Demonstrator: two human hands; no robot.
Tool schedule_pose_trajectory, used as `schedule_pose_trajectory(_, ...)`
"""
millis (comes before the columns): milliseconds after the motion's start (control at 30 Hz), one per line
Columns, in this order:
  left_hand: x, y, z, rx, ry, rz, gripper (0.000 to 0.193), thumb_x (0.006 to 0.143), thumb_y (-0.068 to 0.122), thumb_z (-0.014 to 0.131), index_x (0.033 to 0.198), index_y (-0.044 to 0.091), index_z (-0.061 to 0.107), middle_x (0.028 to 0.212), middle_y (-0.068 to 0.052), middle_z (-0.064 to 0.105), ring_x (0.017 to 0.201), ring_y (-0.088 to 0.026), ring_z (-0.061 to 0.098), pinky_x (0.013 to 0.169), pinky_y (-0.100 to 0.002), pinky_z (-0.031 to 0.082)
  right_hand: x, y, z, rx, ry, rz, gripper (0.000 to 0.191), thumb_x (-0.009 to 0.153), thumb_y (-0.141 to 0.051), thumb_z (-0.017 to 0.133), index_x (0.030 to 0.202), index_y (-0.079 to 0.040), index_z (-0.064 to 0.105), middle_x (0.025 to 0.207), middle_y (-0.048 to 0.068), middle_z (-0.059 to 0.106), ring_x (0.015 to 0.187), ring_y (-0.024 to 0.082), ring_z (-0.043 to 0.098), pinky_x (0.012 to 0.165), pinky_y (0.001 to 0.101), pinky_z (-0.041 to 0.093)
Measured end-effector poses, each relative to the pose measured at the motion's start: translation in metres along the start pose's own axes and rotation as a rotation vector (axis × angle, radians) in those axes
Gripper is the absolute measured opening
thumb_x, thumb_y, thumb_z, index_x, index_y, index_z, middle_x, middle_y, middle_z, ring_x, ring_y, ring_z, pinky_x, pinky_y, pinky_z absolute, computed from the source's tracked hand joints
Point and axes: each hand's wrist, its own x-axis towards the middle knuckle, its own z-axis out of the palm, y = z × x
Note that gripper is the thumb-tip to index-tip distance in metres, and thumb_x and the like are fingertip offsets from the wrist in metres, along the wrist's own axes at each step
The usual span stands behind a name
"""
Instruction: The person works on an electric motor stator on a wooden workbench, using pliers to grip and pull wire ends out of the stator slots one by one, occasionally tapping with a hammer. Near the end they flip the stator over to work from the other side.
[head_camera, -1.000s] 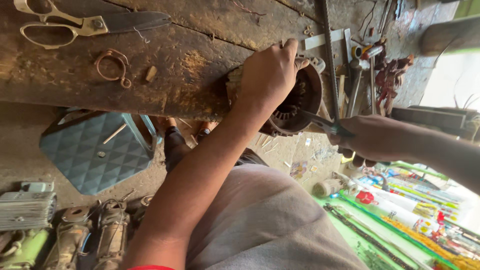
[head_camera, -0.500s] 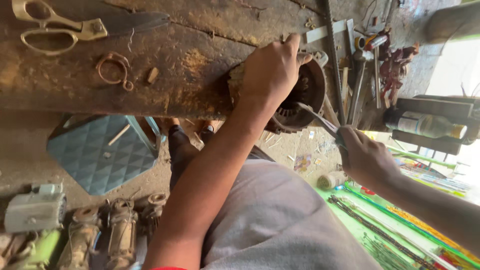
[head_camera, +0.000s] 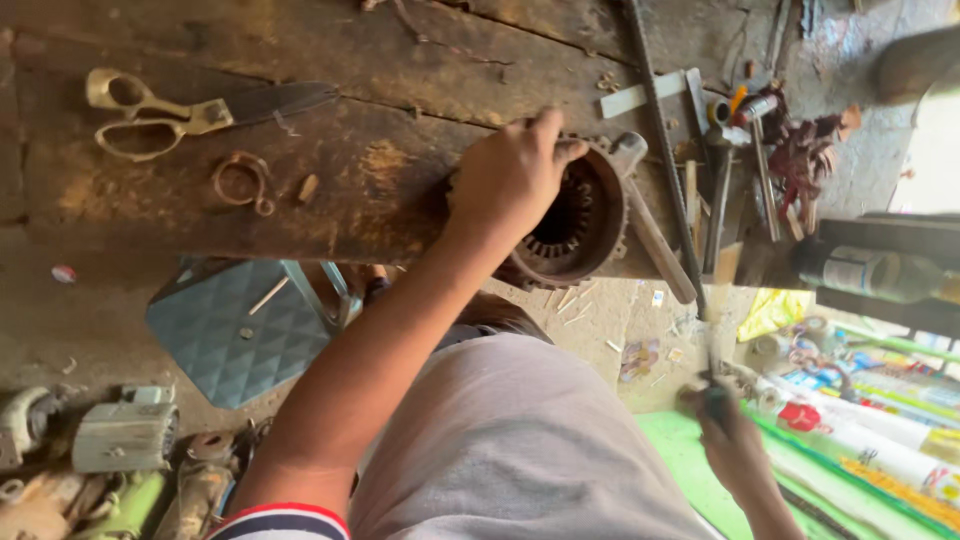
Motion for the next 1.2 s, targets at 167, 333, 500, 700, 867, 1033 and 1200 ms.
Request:
schedule_pose_trajectory(167,0.000,0.001,-0.003,-0.003,0.083,0.034,0.030,0.098,0.035,0.071,0.104,0.005,0.066,0.078,-0.011,0.073,0.059,-0.021,0.070,0.051,-0.036,0.055,0.027,0.077,0.083,-0.188,-0.387,0.051,0.043,0.090,-0.040,0.065,0.127,-0.019,0.065,0.099,0.015,0.078,0.094,0.035,0.074,0.084,0.0446,0.058)
schedule_pose_trajectory(333,-0.005,0.016,-0.019,0.098,0.181,0.134,0.019,0.102,0.028,0.073,0.107,0.011,0.066,0.105,-0.004,0.072,0.100,-0.026,0.067,0.088,-0.043,0.056,0.050,0.087,0.155,-0.193,-0.352,-0.066,0.049,0.088,-0.037,0.061,0.135,-0.024,0.062,0.117,0.018,0.074,0.110,0.040,0.070,0.093,0.0470,0.056)
schedule_pose_trajectory(500,-0.026,0.030,-0.033,0.143,0.101,0.184,0.020,0.104,0.027,0.073,0.114,0.012,0.064,0.122,0.000,0.064,0.120,-0.026,0.057,0.107,-0.045,0.048,0.069,0.061,0.152,-0.048,-0.362,-0.242,0.048,0.087,-0.033,0.062,0.132,-0.018,0.062,0.109,0.022,0.075,0.108,0.042,0.069,0.089,0.0510,0.056)
schedule_pose_trajectory(700,-0.009,0.018,-0.014,0.234,0.110,0.104,0.035,0.104,0.042,0.065,0.120,0.011,0.061,0.114,-0.009,0.071,0.103,-0.031,0.069,0.086,-0.048,0.058,0.064,-0.023,0.025,-0.198,-0.198,-0.542,0.038,0.094,-0.031,0.061,0.128,-0.015,0.061,0.097,0.019,0.075,0.089,0.042,0.072,0.077,0.0521,0.056)
schedule_pose_trajectory(867,-0.007,0.004,0.004,0.552,0.110,-0.134,0.059,0.098,0.060,0.058,0.116,0.004,0.061,0.087,-0.018,0.072,0.063,-0.026,0.070,0.041,-0.034,0.055,0.043,-0.094,-0.069,0.015,-0.107,-0.601,0.039,0.090,-0.024,0.066,0.127,-0.015,0.063,0.090,0.012,0.077,0.080,0.029,0.074,0.069,0.0424,0.058)
schedule_pose_trajectory(1033,-0.023,-0.007,0.009,0.596,0.067,-0.202,0.052,0.100,0.056,0.058,0.111,0.005,0.063,0.076,-0.015,0.070,0.052,-0.021,0.066,0.038,-0.033,0.051,0.039,-0.124,-0.079,0.083,0.077,-0.720,0.039,0.093,-0.020,0.067,0.130,-0.011,0.063,0.091,0.014,0.074,0.082,0.028,0.076,0.071,0.0405,0.057)
schedule_pose_trajectory(1200,-0.015,-0.015,0.007,0.552,-0.014,-0.110,0.043,0.102,0.043,0.060,0.104,0.000,0.065,0.062,-0.012,0.065,0.040,-0.018,0.056,0.029,-0.033,0.044,0.045,-0.108,-0.075,0.077,0.045,-0.798,0.040,0.091,-0.019,0.067,0.130,-0.009,0.063,0.094,0.012,0.077,0.085,0.026,0.077,0.072,0.0388,0.058)
